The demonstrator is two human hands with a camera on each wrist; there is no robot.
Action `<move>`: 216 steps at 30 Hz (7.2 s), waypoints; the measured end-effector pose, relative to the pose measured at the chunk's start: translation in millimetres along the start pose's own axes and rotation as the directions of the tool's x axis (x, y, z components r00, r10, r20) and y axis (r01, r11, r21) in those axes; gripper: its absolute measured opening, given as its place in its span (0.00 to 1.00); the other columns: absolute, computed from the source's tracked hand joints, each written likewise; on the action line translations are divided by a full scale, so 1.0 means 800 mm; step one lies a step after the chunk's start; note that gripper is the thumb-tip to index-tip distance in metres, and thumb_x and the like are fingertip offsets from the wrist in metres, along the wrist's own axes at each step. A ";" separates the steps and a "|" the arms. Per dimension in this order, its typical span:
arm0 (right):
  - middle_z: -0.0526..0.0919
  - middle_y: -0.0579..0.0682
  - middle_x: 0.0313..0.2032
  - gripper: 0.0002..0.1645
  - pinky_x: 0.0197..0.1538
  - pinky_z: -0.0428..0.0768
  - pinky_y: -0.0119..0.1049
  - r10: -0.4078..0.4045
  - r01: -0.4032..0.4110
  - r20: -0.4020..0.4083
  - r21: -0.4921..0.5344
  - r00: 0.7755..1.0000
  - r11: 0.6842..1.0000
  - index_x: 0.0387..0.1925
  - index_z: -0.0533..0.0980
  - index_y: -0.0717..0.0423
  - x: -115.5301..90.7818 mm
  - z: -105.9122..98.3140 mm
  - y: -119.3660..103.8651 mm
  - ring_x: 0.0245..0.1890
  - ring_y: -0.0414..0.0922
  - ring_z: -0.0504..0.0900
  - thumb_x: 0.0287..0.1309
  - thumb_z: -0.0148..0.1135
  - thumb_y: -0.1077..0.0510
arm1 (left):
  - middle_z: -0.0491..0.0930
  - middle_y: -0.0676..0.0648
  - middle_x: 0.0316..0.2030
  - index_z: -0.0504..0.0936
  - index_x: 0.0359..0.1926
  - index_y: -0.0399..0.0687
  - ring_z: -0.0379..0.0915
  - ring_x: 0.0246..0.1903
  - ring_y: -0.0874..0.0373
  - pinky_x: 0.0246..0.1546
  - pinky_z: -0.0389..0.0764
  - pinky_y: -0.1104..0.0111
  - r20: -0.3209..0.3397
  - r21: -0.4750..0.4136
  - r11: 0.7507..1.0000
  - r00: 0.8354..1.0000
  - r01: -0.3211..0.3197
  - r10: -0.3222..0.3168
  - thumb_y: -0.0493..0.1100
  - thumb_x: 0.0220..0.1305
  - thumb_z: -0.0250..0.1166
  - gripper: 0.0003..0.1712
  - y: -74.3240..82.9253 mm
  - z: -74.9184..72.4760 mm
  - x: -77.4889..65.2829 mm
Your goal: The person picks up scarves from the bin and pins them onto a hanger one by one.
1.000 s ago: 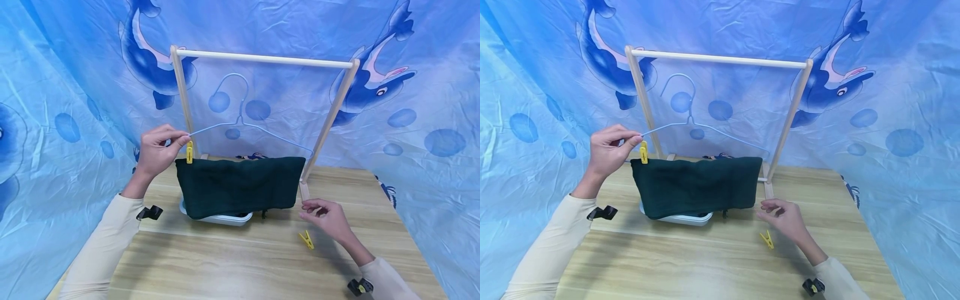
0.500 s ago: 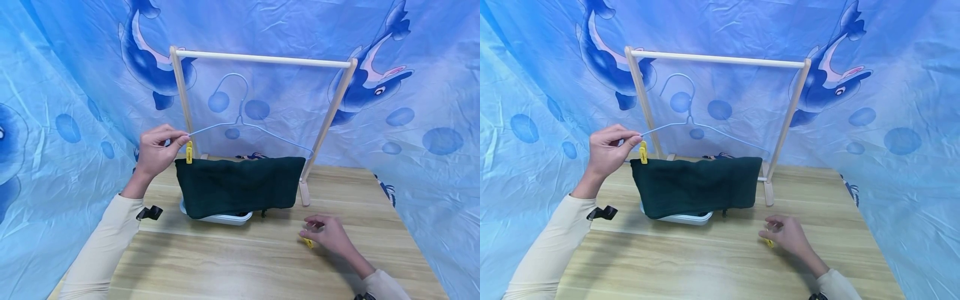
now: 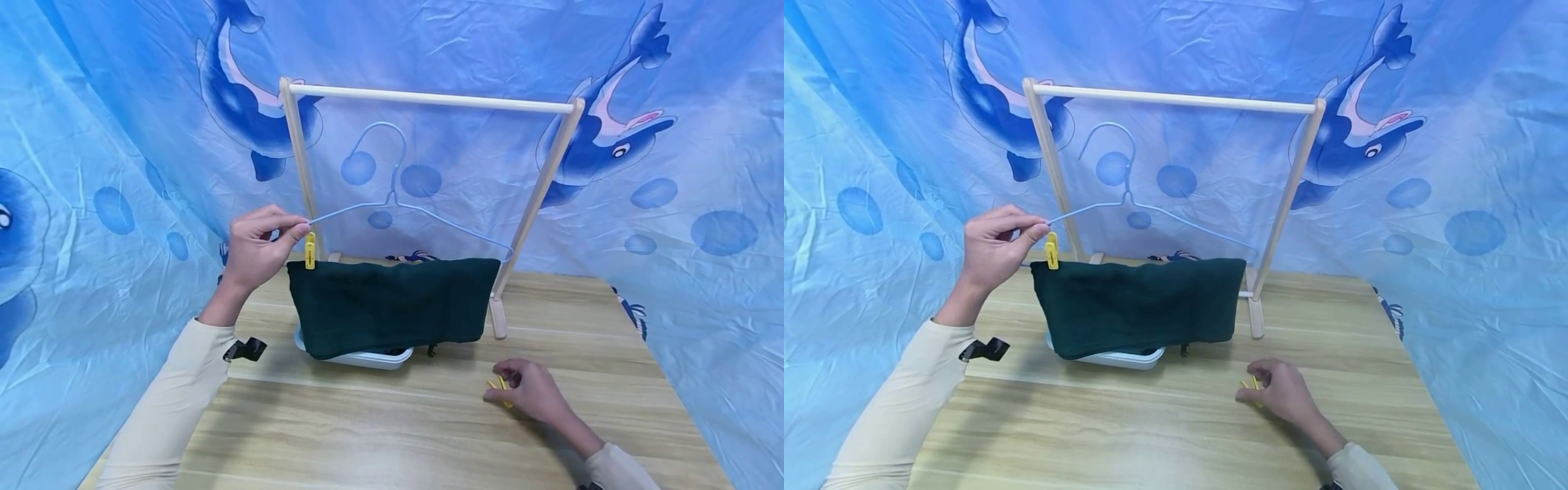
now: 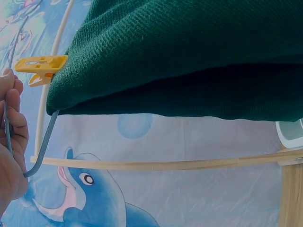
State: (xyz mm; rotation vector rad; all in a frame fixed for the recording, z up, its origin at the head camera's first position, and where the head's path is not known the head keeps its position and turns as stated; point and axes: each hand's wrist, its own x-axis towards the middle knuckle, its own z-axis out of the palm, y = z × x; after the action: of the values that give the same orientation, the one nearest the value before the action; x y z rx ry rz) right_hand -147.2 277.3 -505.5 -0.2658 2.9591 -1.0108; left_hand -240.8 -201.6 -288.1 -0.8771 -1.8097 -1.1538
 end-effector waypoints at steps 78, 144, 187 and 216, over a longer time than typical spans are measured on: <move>0.90 0.49 0.29 0.08 0.20 0.62 0.26 -0.577 0.560 -0.425 -0.179 0.697 0.809 0.32 0.89 0.58 0.087 -0.202 -0.181 0.19 0.33 0.69 0.49 0.78 0.70 | 0.79 0.47 0.22 0.90 0.35 0.31 0.64 0.23 0.65 0.23 0.56 0.73 0.059 0.006 0.999 0.997 -0.043 0.042 0.27 0.59 0.72 0.03 -0.002 -0.004 -0.003; 0.89 0.50 0.46 0.16 0.44 0.79 0.23 -0.582 0.597 -0.214 0.010 0.785 0.802 0.52 0.87 0.52 0.121 -0.229 -0.220 0.40 0.34 0.82 0.62 0.71 0.60 | 0.79 0.47 0.23 0.90 0.33 0.34 0.64 0.24 0.64 0.24 0.57 0.73 0.095 0.008 1.000 0.995 -0.026 0.025 0.38 0.64 0.73 0.09 0.003 0.003 -0.010; 0.89 0.47 0.30 0.08 0.42 0.84 0.30 -0.640 0.618 -0.129 0.458 0.758 0.639 0.40 0.84 0.74 0.157 -0.203 -0.232 0.29 0.40 0.86 0.67 0.60 0.72 | 0.85 0.47 0.27 0.91 0.35 0.37 0.71 0.25 0.65 0.29 0.72 0.75 0.157 0.016 0.999 0.987 -0.040 0.037 0.30 0.57 0.74 0.03 0.007 0.006 0.010; 0.89 0.47 0.31 0.10 0.38 0.83 0.28 -0.504 0.570 -0.268 0.426 0.821 0.702 0.36 0.86 0.67 0.101 -0.231 -0.203 0.28 0.40 0.84 0.65 0.60 0.75 | 0.86 0.43 0.51 0.82 0.57 0.41 0.84 0.47 0.55 0.52 0.80 0.72 -0.125 0.154 0.906 0.918 0.394 -0.377 0.48 0.70 0.67 0.21 -0.056 0.019 -0.003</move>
State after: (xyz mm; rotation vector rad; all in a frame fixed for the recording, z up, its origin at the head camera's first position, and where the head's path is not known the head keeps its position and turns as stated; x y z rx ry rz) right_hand -211.6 250.5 -256.4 -1.1402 2.6196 -1.8584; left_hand -282.3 -203.3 -310.9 -0.3605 -2.0278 -1.2262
